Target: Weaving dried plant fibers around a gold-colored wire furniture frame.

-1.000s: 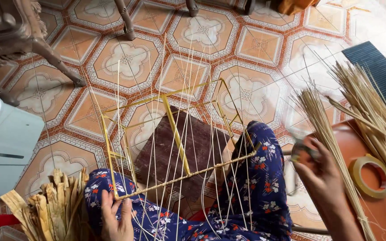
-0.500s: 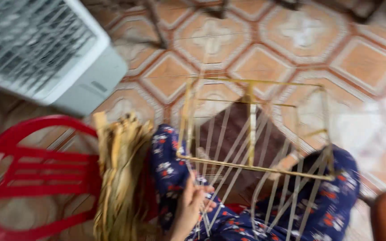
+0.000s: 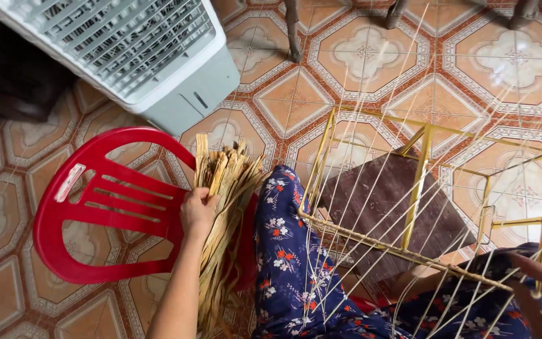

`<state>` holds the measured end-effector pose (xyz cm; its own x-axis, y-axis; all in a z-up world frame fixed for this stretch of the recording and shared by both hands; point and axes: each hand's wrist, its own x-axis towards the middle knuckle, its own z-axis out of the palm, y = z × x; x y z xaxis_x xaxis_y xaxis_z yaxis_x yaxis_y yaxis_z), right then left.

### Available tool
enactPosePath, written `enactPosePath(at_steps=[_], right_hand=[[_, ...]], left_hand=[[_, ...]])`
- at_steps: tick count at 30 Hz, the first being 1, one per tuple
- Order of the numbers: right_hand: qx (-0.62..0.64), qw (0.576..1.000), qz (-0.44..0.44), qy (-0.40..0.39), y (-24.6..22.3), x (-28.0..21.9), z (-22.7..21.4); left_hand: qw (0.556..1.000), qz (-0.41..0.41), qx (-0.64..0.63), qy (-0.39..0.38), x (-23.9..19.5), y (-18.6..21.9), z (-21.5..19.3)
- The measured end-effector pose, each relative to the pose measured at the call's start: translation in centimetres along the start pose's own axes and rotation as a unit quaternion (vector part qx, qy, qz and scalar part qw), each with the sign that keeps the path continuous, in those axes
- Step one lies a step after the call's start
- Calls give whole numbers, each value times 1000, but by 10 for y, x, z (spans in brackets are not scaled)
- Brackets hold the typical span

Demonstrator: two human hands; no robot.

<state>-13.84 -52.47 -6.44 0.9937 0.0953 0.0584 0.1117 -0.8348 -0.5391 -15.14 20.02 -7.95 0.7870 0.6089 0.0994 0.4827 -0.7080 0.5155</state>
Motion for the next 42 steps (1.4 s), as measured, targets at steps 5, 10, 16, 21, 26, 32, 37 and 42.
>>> enactPosePath(at_steps=[5,10,16,21,26,32,37,42], right_hand=[[107,989,84,-61,-218,8,-11],[146,981,8,-131,-273,37,-3],[414,889,-87,-174,-362,60,20],[604,760,-153,-183,-382,75,23],[574,819,-11,1,-303,122,-62],[135,985,-99,-34,-336,118,-118],[-154,959,-192,-141,-367,111,-6],[-195,950,-108,-218,-365,117,61]], left_hand=[[993,-93,61,-41,14,15,-14],[983,0,-177,47,6,53,-68],[953,214,-209,48,-67,191,-154],[896,309,-285,-142,-112,247,-124],[933,118,-267,-210,-92,214,-72],[929,94,-278,-224,-101,174,25],[871,-9,-392,-296,-98,180,52],[870,20,-383,-310,-91,168,69]])
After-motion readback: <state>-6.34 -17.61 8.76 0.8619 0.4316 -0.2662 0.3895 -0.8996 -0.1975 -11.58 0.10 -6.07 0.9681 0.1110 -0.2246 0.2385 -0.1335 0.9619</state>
